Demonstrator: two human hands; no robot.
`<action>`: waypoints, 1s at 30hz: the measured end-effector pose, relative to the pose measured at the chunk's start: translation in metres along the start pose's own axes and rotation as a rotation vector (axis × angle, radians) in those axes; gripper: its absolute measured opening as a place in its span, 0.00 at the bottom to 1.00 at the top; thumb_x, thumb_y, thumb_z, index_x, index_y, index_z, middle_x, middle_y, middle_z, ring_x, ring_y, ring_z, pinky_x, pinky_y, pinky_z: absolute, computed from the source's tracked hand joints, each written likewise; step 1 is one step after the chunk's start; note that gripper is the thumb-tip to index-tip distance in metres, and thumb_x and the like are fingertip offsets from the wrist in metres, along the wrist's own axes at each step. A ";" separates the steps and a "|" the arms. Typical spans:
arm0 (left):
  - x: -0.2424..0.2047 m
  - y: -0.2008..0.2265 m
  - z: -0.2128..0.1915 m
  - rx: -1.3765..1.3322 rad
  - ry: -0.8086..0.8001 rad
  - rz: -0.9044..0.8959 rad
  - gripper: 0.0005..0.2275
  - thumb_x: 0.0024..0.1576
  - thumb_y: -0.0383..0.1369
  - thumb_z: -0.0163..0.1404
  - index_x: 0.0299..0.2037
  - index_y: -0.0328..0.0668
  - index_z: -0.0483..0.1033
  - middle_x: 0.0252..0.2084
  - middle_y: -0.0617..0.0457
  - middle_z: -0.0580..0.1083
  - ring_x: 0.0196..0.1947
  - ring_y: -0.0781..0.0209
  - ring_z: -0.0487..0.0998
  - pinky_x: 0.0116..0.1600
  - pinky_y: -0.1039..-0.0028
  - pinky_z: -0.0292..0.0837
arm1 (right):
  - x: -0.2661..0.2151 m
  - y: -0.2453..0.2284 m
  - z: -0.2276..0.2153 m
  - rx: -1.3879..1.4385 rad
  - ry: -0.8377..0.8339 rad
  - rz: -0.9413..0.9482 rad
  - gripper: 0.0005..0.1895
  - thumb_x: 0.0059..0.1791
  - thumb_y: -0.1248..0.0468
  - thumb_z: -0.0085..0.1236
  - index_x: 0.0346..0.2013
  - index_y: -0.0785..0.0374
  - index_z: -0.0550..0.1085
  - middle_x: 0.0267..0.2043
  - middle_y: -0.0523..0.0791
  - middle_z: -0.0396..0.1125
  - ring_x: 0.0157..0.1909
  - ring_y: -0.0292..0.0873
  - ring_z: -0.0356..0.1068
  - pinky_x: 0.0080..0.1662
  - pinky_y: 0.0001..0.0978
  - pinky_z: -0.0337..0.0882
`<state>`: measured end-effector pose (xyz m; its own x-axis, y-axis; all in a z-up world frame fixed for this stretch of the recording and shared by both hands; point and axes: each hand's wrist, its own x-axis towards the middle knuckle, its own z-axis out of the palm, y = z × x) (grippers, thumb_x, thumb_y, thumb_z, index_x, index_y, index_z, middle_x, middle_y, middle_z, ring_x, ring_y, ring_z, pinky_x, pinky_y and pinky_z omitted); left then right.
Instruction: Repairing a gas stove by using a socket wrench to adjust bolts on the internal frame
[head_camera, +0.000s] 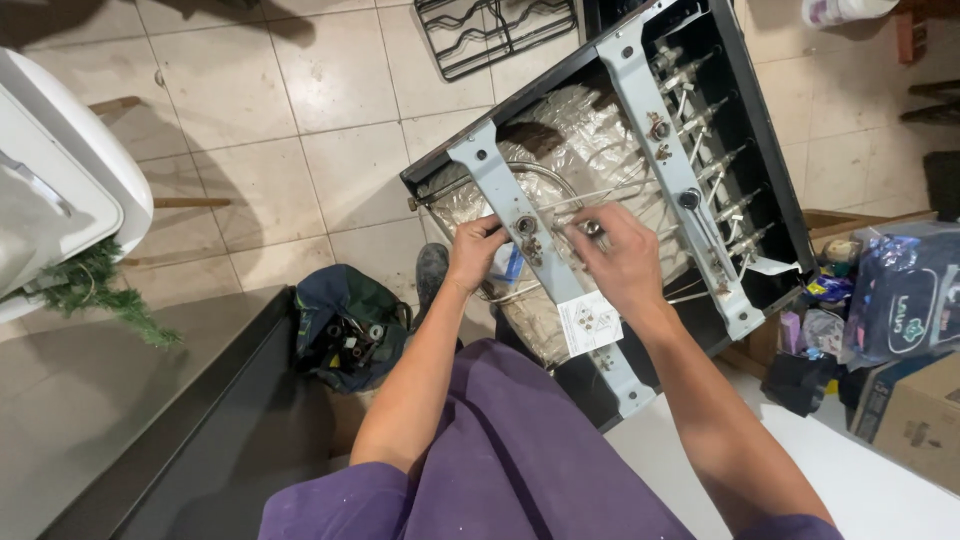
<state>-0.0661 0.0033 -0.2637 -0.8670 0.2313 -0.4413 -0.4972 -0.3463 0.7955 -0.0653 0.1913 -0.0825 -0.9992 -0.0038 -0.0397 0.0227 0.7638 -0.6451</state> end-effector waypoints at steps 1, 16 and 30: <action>0.000 0.001 0.000 0.001 -0.004 -0.003 0.10 0.56 0.28 0.63 0.47 0.42 0.85 0.40 0.51 0.82 0.43 0.71 0.77 0.52 0.72 0.77 | 0.002 -0.005 -0.004 -0.036 0.005 -0.006 0.07 0.51 0.62 0.66 0.41 0.59 0.78 0.37 0.50 0.72 0.42 0.57 0.74 0.45 0.48 0.73; 0.002 -0.007 -0.003 -0.025 -0.011 0.036 0.12 0.57 0.28 0.64 0.50 0.38 0.84 0.46 0.46 0.81 0.48 0.68 0.77 0.57 0.69 0.74 | 0.048 0.034 0.041 0.773 -0.525 0.698 0.07 0.49 0.68 0.55 0.40 0.65 0.77 0.22 0.34 0.56 0.23 0.25 0.55 0.23 0.14 0.54; 0.001 -0.013 0.002 -0.032 0.017 0.035 0.11 0.56 0.26 0.64 0.48 0.38 0.84 0.45 0.48 0.82 0.47 0.69 0.75 0.57 0.68 0.75 | 0.047 0.048 0.044 0.839 -0.551 0.747 0.06 0.50 0.63 0.62 0.36 0.63 0.78 0.22 0.35 0.58 0.22 0.27 0.56 0.23 0.17 0.55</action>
<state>-0.0602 0.0095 -0.2736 -0.8842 0.2034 -0.4205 -0.4671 -0.3831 0.7969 -0.1098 0.1995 -0.1496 -0.5914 -0.1709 -0.7881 0.7936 0.0503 -0.6064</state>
